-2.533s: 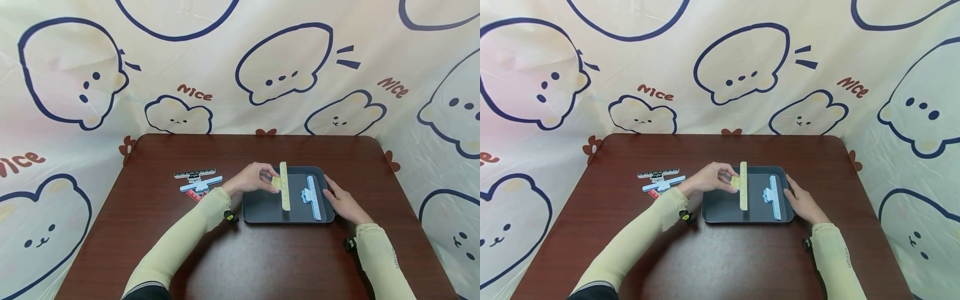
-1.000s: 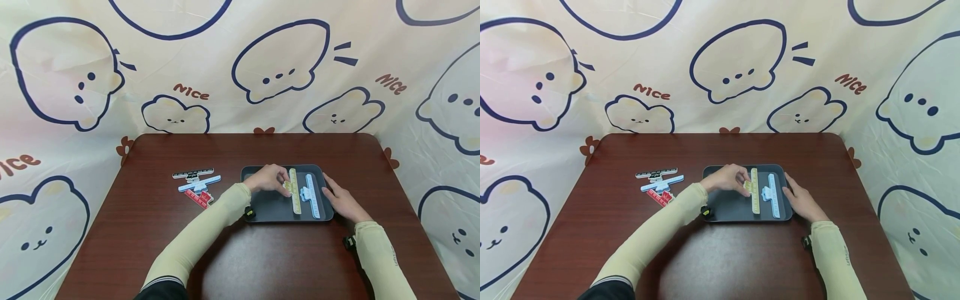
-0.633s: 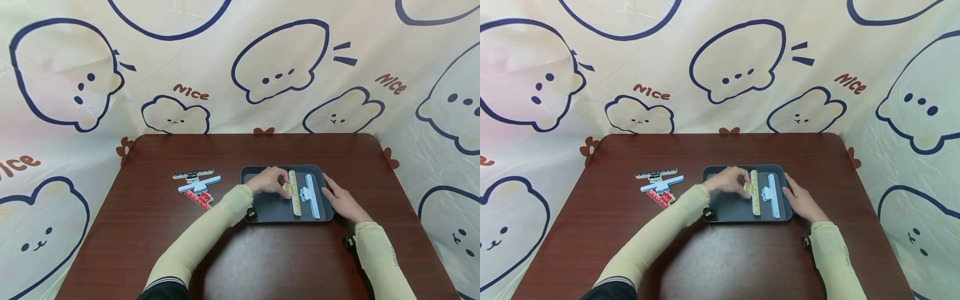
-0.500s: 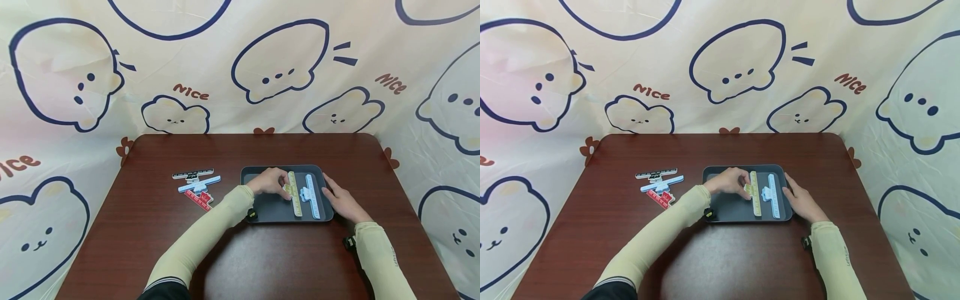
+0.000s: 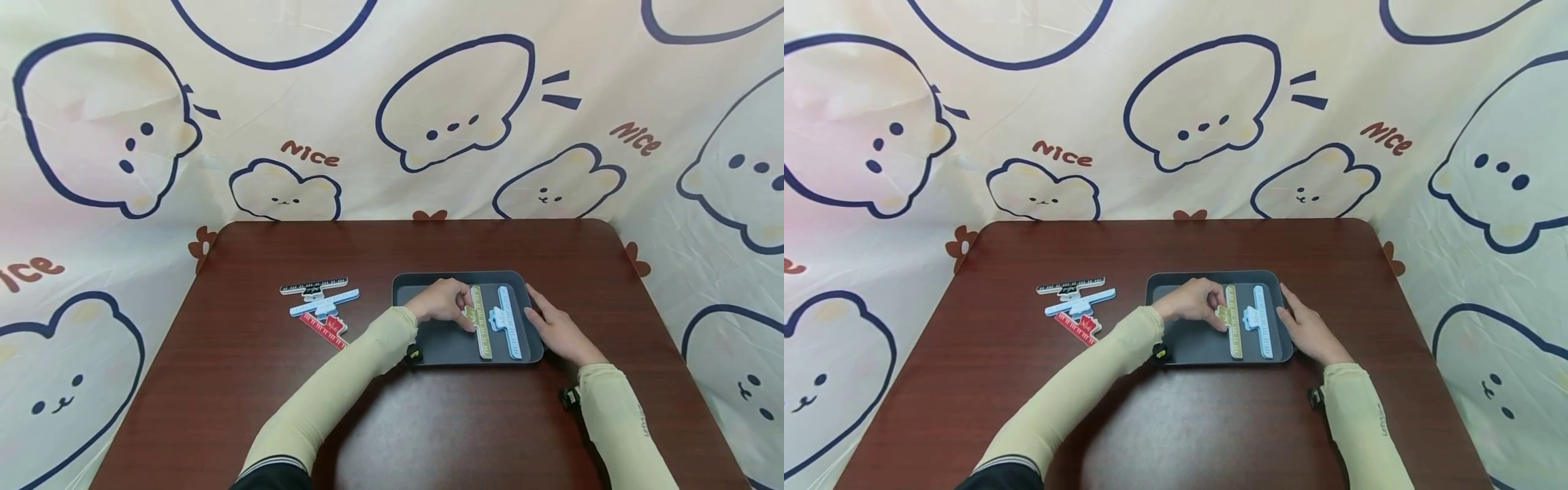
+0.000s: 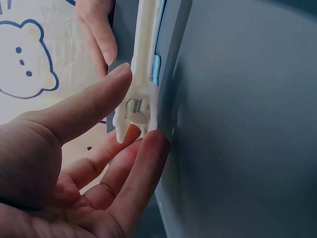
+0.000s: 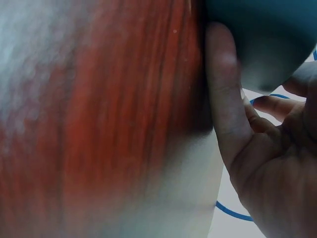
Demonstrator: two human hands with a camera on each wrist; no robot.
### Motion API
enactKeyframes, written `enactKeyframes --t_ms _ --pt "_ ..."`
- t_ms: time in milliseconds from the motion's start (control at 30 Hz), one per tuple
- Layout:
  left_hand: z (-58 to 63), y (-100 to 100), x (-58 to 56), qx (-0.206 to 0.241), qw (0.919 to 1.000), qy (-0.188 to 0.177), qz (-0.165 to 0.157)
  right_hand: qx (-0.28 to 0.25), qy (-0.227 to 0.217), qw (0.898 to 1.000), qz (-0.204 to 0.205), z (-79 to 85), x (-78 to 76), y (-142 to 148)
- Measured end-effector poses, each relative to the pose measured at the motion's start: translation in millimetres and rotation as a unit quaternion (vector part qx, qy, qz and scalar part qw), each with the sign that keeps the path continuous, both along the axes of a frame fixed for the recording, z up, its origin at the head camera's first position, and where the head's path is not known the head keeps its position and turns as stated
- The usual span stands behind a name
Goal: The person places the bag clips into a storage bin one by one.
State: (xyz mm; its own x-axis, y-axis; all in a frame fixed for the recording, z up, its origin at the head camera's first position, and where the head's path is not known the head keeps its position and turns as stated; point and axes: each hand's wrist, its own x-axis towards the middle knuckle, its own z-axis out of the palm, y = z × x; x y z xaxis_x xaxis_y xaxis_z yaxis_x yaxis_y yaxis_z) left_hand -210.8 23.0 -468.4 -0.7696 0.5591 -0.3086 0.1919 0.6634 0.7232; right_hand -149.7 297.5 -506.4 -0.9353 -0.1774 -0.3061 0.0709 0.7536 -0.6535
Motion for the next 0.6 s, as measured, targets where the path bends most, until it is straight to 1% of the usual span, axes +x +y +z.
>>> enactKeyframes --t_ms 233,600 --pt "0.4 1.9 -0.8 0.002 0.9999 -0.011 0.0 0.001 0.004 1.0 -0.002 2.1 0.3 -1.3" --pt "-4.6 3.3 -4.1 -0.01 0.9998 0.001 -0.015 0.008 0.006 1.0 -0.002 0.6 -0.5 -0.3"
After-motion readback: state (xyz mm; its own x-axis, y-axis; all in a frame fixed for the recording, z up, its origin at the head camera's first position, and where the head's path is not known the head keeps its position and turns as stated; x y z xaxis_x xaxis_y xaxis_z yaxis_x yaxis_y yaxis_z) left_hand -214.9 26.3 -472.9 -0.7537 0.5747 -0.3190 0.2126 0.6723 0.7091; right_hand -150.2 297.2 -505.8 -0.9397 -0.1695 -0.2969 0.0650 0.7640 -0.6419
